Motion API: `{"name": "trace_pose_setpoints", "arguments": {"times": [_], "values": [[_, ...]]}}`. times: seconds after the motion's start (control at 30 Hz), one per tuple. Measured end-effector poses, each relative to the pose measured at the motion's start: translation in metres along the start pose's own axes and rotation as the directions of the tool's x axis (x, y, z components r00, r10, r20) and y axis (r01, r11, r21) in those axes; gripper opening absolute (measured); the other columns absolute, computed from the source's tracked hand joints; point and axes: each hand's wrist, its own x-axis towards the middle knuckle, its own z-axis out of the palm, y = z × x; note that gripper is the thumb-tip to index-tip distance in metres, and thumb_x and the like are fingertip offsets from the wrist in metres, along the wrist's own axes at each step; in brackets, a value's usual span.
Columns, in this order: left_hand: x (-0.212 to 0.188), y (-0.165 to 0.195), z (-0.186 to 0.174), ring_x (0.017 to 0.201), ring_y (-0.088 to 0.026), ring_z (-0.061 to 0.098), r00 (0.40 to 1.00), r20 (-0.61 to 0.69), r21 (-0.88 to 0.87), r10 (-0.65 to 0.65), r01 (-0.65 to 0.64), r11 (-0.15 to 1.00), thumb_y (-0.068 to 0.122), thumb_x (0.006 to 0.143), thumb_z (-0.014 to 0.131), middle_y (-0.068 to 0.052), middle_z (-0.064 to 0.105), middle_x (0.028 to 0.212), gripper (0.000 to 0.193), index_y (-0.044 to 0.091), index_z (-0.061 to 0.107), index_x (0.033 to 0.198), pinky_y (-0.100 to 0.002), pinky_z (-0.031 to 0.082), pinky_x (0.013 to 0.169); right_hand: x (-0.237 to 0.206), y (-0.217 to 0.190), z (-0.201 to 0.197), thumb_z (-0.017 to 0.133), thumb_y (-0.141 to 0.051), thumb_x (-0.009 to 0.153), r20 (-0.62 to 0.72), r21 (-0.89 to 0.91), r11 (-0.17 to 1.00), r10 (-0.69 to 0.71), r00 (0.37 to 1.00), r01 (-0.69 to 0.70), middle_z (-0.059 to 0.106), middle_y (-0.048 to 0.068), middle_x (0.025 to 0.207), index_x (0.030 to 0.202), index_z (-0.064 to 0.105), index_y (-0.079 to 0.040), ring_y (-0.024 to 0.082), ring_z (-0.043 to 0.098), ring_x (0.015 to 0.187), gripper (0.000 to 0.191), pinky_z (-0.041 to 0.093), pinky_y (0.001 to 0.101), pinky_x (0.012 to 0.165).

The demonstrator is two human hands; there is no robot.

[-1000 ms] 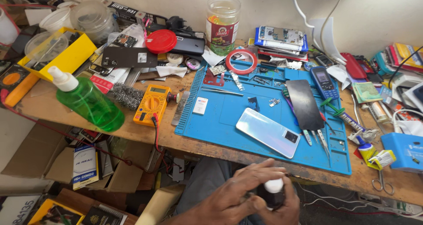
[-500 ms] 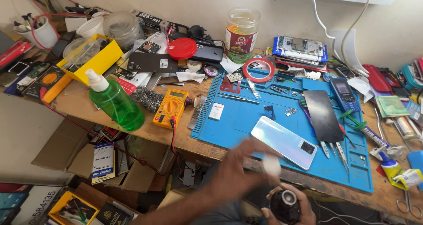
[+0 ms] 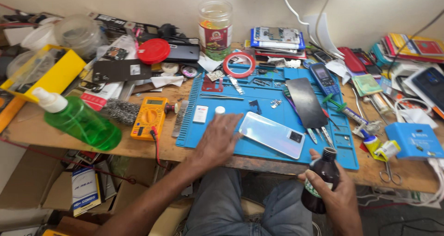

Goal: The person handles a smartphone and a feature phone on a cluttered workbench. They press buttons on the feature phone, then use a metal scraper to remove a protective film from the smartphone's back cover. Finally, they apply a liquid from a small bottle onto the smartphone's back and wipe it with a cloth.

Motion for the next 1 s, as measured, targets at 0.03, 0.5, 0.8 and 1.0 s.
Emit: {"name": "trace_pose_setpoints", "arguments": {"times": [0.03, 0.5, 0.8, 1.0], "values": [[-0.004, 0.009, 0.003, 0.124, -0.039, 0.05, 0.999, 0.034, -0.008, 0.018, -0.018, 1.0, 0.024, 0.097, 0.066, -0.021, 0.056, 0.14, 0.062, -0.003, 0.045, 0.149, -0.052, 0.04, 0.106, 0.001, 0.002, 0.0, 0.072, -0.016, 0.085, 0.021, 0.033, 0.999, 0.01, 1.0, -0.011, 0.077, 0.023, 0.094, 0.144, 0.056, 0.001, 0.021, 0.075, 0.088, 0.064, 0.057, 0.0326, 0.082], [0.042, 0.058, 0.052, 0.107, -0.028, 0.066, 0.845, 0.034, -0.908, -0.534, 0.249, 0.337, 0.014, 0.088, 0.062, -0.015, 0.039, 0.15, 0.093, 0.016, 0.002, 0.16, -0.04, 0.061, 0.085, -0.013, 0.037, 0.043, 0.071, -0.011, 0.083, 0.091, 0.332, 0.943, -0.068, 0.994, 0.034, 0.073, 0.017, 0.095, 0.146, 0.046, 0.006, 0.023, 0.074, 0.086, 0.07, 0.06, 0.0353, 0.076], [0.072, 0.015, 0.053, 0.111, -0.037, 0.063, 0.877, 0.186, -0.862, -0.444, 0.362, 0.354, 0.004, 0.092, 0.054, -0.024, 0.059, 0.138, 0.069, 0.012, 0.033, 0.157, -0.041, 0.053, 0.091, 0.004, 0.016, -0.002, 0.069, -0.023, 0.088, 0.141, 0.483, 0.869, -0.199, 0.97, 0.108, 0.068, 0.016, 0.103, 0.142, 0.049, 0.001, 0.024, 0.073, 0.089, 0.062, 0.058, 0.0377, 0.079], [0.059, -0.01, 0.038, 0.133, -0.032, 0.058, 0.961, 0.045, -0.594, -0.272, 0.245, 0.766, 0.013, 0.097, 0.05, -0.02, 0.058, 0.147, 0.05, 0.004, 0.05, 0.147, -0.042, 0.045, 0.109, 0.041, -0.05, -0.013, 0.085, -0.028, 0.072, 0.156, -0.63, 0.588, -0.544, 0.824, 0.508, 0.065, 0.014, 0.111, 0.137, 0.058, -0.011, 0.028, 0.067, 0.097, 0.072, 0.053, 0.0406, 0.086]]}}
